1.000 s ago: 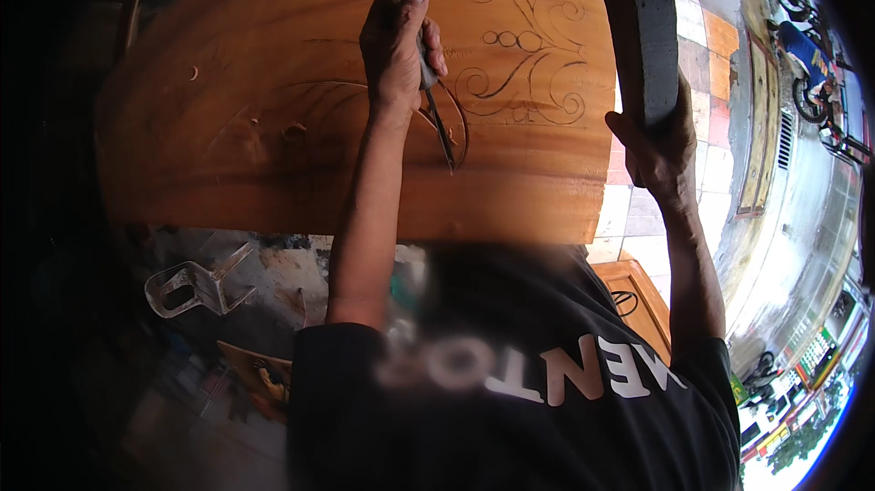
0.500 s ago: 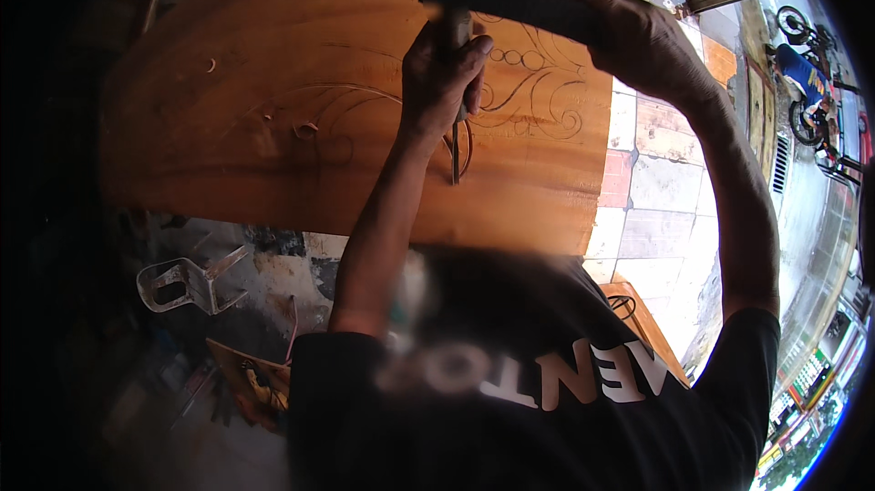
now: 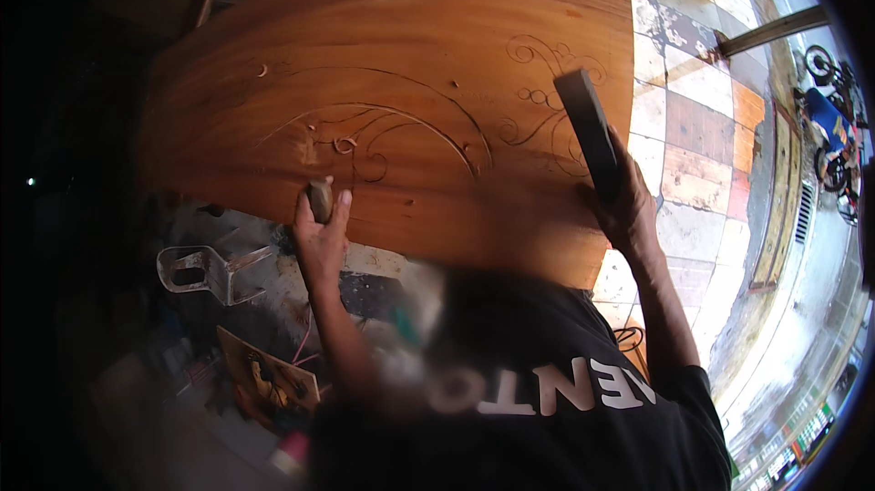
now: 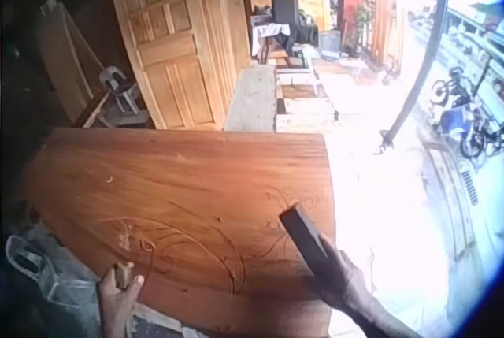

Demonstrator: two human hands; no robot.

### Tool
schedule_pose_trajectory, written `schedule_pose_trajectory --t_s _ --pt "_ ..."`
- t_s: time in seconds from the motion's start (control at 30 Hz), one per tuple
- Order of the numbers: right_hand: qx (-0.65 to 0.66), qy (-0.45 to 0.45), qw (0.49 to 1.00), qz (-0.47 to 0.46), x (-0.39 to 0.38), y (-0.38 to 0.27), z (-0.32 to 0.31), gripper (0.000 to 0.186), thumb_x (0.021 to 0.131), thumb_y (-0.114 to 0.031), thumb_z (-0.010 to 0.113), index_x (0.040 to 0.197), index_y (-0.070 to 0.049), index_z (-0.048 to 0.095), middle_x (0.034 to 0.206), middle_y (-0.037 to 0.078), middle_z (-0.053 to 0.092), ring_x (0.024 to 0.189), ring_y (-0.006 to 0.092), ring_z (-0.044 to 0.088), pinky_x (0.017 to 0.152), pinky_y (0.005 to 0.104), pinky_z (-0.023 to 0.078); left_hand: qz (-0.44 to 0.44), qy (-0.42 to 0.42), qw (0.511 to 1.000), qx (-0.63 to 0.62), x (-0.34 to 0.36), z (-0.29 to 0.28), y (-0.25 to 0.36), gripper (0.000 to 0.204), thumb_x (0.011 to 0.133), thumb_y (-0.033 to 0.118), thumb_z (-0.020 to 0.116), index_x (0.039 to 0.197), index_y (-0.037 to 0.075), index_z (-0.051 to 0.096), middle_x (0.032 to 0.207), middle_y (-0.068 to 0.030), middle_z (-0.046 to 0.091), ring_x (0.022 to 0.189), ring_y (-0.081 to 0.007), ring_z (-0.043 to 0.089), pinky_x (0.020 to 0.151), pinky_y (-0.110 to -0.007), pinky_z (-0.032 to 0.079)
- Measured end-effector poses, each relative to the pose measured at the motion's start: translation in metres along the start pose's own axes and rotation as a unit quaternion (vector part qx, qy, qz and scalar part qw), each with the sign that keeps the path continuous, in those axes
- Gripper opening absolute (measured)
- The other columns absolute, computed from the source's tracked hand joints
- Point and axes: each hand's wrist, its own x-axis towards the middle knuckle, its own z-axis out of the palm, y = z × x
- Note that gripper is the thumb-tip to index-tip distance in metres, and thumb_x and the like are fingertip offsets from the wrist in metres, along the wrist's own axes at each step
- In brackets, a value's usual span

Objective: The person carves a floral design into a large wooden board using a chisel and a mallet. They repeatedly strike the chisel to remove wood shavings and refine the pattern, occasionally brushing away debris.

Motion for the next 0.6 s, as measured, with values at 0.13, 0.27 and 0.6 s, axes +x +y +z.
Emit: schedule_pose_trajectory --t_s 0.13,0.27,0.6 --pt "-0.148 -0.121 0.977 0.092 -0.007 -0.048 -0.007 0.097 0.078 -0.009 0.083 0.162 -0.024 0.036 0.105 0.015 0.062 0.103 0.0354 0.064 0.084 0.0461 0.052 0.013 0.045 0.981 0.190 -0.034 -0.033 -0.099 0.083 0.086 0.032 0.084 0.156 0.009 0.045 0.107 -0.0146 0.075 0.088 -0.0203 0.070 0.079 -0.034 0.055" --pt "-0.162 -0.054 0.983 -0.073 -0.027 -0.018 0.013 0.099 0.077 -0.013 0.084 0.163 -0.022 0.034 0.109 0.015 0.060 0.105 0.0332 0.061 0.089 0.0448 0.049 -0.091 -0.004 0.978 0.187 -0.048 -0.007 -0.127 0.099 0.082 0.025 0.087 0.163 0.024 0.030 0.109 -0.0180 0.075 0.091 -0.0246 0.071 0.082 -0.036 0.056" --pt "-0.145 -0.011 0.976 -0.164 -0.042 -0.020 0.024 0.081 0.083 -0.006 0.070 0.158 -0.007 0.039 0.126 0.017 0.060 0.114 0.0372 0.056 0.100 0.0477 0.043 -0.075 -0.047 0.947 0.309 -0.049 -0.014 -0.119 0.097 0.087 0.037 0.074 0.166 0.027 0.018 0.084 -0.0296 0.069 0.078 -0.0461 0.070 0.072 -0.051 0.056"
